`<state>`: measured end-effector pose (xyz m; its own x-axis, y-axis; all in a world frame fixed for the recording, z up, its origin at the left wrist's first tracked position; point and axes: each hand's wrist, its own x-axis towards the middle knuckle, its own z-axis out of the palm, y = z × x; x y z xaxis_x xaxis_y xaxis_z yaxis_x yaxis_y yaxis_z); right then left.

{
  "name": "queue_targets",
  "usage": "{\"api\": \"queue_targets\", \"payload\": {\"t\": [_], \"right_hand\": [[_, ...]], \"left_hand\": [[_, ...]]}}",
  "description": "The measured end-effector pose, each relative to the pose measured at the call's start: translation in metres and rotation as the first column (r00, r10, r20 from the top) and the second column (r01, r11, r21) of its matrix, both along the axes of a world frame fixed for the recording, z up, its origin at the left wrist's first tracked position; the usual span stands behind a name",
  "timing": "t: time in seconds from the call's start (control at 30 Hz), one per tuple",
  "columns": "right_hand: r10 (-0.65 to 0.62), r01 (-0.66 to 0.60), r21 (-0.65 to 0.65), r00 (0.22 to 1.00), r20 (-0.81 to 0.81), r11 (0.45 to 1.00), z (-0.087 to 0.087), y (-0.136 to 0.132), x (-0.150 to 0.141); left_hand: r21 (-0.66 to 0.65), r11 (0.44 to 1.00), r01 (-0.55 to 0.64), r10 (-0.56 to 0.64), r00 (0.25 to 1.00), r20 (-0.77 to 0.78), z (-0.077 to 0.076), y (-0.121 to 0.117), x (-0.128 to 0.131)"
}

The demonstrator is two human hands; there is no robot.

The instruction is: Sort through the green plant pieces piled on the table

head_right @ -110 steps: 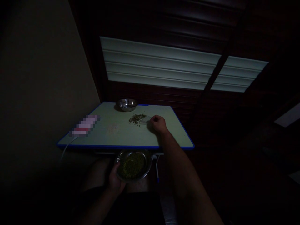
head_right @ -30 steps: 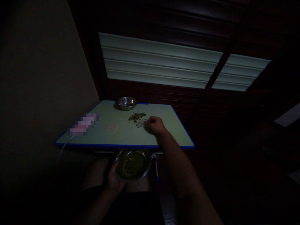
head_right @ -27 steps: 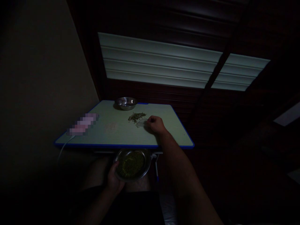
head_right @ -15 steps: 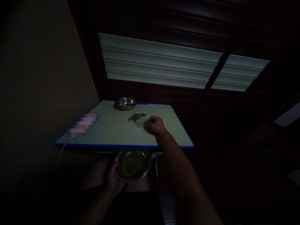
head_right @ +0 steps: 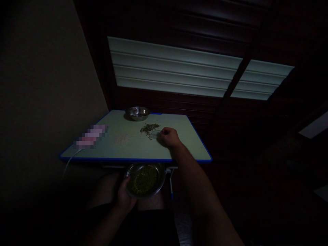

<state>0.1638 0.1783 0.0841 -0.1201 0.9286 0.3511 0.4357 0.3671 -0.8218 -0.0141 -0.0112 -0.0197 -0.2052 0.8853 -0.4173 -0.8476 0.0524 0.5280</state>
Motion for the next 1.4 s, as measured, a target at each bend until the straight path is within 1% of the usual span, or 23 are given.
{"api": "queue_targets", "payload": {"t": [0.23,0.43,0.7,0.9,1.03,1.1,1.2,1.27,1.33,1.4], "right_hand": [[0.006,-0.006,0.009,1.0,0.009,1.0,-0.001,0.0,-0.001],[0.049,-0.049,0.014,0.999,0.008,0.999,-0.003,0.002,-0.003],[0.135,-0.136,-0.018,0.991,-0.023,0.991,0.001,-0.003,-0.011],[0.213,-0.22,-0.101,0.974,-0.078,0.97,0.002,-0.004,-0.012],[0.245,-0.258,-0.159,0.964,-0.099,0.953,0.008,-0.01,-0.012],[0.284,-0.301,-0.2,0.952,-0.11,0.932,0.011,-0.013,-0.012],[0.356,-0.375,-0.288,0.927,-0.117,0.881,0.016,-0.017,-0.01],[0.343,-0.365,-0.31,0.931,-0.125,0.878,0.018,-0.017,-0.007],[0.28,-0.306,-0.303,0.951,-0.129,0.902,0.021,-0.016,-0.003],[0.216,-0.235,-0.314,0.972,-0.095,0.92,0.024,-0.016,0.002]], "left_hand": [[-0.007,1.0,-0.009,0.009,1.0,-0.029,-0.001,0.001,0.0],[-0.024,1.0,0.0,0.0,1.0,-0.006,0.001,0.0,0.0],[-0.04,0.999,-0.003,0.003,1.0,0.002,0.0,0.0,0.0],[0.019,1.0,0.014,-0.014,0.999,-0.034,0.001,0.0,0.0],[-0.015,1.0,0.003,-0.004,1.0,-0.028,0.0,0.0,0.0],[-0.02,1.0,-0.004,0.004,1.0,-0.024,0.0,0.0,0.0],[-0.01,1.0,-0.005,0.004,1.0,-0.02,0.0,0.0,0.0],[-0.009,1.0,0.001,-0.002,1.0,-0.015,0.001,-0.001,0.0],[0.002,1.0,0.007,-0.007,1.0,-0.016,0.002,-0.001,0.0],[0.022,1.0,0.015,-0.014,1.0,-0.018,0.002,-0.001,0.0]]}}
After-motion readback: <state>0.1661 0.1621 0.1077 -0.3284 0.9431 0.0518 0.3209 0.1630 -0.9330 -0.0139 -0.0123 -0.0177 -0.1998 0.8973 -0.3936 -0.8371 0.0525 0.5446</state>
